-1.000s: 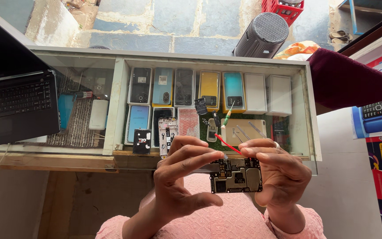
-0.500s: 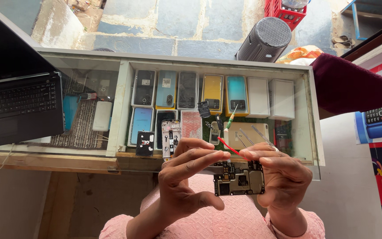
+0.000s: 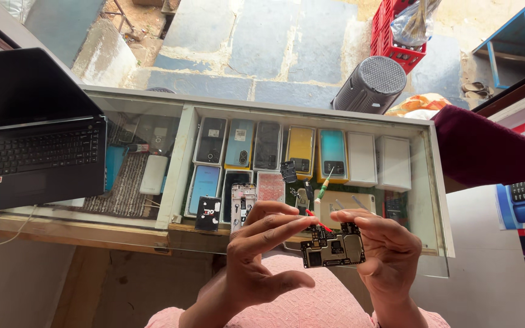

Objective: The person uses a heat gun and tweezers to remove a small component from a circuit board. They then flip the board and inspect it with a multimeter probe.

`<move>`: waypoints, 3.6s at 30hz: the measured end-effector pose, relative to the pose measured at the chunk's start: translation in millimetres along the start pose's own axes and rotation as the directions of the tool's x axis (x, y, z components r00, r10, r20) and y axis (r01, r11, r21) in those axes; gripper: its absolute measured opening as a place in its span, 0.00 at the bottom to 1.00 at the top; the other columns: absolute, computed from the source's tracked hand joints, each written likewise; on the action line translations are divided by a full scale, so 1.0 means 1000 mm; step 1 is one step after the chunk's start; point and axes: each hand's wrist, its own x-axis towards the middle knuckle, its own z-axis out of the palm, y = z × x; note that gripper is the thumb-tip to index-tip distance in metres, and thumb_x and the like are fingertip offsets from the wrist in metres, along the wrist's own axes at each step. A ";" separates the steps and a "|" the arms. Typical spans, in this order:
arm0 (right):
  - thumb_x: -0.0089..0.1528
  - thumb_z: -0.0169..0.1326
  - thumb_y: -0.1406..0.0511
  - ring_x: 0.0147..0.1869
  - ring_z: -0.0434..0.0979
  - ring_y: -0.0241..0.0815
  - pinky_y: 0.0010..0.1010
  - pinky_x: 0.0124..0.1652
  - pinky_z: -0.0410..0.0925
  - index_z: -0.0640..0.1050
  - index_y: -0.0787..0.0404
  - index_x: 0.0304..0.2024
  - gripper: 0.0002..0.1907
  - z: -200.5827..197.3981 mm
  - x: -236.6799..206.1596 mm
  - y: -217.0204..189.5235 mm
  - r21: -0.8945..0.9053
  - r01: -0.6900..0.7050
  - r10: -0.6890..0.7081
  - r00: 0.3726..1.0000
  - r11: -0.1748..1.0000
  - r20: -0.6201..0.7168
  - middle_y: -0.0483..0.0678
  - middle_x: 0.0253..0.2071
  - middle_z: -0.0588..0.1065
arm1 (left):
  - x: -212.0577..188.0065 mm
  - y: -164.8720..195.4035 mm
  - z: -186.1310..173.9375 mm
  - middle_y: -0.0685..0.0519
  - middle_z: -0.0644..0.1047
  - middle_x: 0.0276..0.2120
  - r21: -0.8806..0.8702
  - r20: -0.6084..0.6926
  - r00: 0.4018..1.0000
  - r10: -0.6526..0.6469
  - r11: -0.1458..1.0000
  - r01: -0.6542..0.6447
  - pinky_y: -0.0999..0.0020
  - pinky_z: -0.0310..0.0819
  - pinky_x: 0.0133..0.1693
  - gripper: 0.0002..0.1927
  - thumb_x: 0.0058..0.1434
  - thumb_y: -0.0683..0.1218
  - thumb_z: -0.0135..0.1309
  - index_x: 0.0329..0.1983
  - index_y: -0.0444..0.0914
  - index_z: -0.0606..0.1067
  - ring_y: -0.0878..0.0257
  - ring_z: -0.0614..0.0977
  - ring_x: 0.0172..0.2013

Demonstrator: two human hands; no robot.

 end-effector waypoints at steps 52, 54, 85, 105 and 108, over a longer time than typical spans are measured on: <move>0.48 0.67 0.44 0.47 0.81 0.44 0.34 0.44 0.74 0.81 0.59 0.51 0.36 0.021 0.034 -0.026 -0.799 0.317 -0.022 0.934 0.511 0.356 0.46 0.41 0.81 | -0.006 -0.022 -0.004 0.52 0.85 0.52 -0.023 0.011 0.997 -0.073 0.997 0.073 0.59 0.76 0.61 0.29 0.63 0.61 0.65 0.57 0.38 0.80 0.56 0.80 0.59; 0.50 0.67 0.46 0.48 0.81 0.44 0.35 0.46 0.74 0.81 0.59 0.52 0.35 0.018 0.033 -0.023 -0.798 0.272 0.046 0.936 0.538 0.350 0.47 0.42 0.81 | -0.006 -0.025 -0.003 0.52 0.85 0.51 0.010 0.036 0.996 -0.087 0.996 0.087 0.58 0.77 0.60 0.29 0.63 0.62 0.64 0.58 0.38 0.80 0.57 0.81 0.58; 0.54 0.71 0.61 0.51 0.73 0.51 0.41 0.53 0.66 0.80 0.60 0.55 0.28 -0.054 -0.062 0.182 -0.981 -0.044 0.362 0.932 0.189 0.028 0.51 0.49 0.72 | -0.130 -0.129 -0.003 0.55 0.79 0.23 0.079 0.008 0.582 -0.813 0.581 0.810 0.75 0.74 0.27 0.10 0.66 0.42 0.55 0.48 0.36 0.82 0.73 0.79 0.24; 0.59 0.67 0.64 0.51 0.69 0.50 0.44 0.56 0.63 0.78 0.63 0.58 0.26 -0.044 -0.066 0.191 -0.984 0.048 0.294 0.951 0.169 0.097 0.50 0.50 0.69 | -0.139 -0.170 -0.031 0.49 0.80 0.41 0.553 -0.276 0.599 -0.752 0.385 0.739 0.61 0.77 0.46 0.18 0.62 0.47 0.61 0.55 0.37 0.78 0.58 0.81 0.38; 0.59 0.67 0.64 0.50 0.71 0.47 0.45 0.60 0.62 0.79 0.62 0.57 0.24 -0.046 -0.066 0.190 -0.981 0.042 0.302 0.948 0.189 0.098 0.50 0.51 0.70 | -0.137 -0.186 -0.034 0.44 0.77 0.44 0.649 -0.330 0.630 -0.703 0.316 0.692 0.57 0.75 0.45 0.26 0.59 0.49 0.65 0.58 0.35 0.74 0.53 0.80 0.42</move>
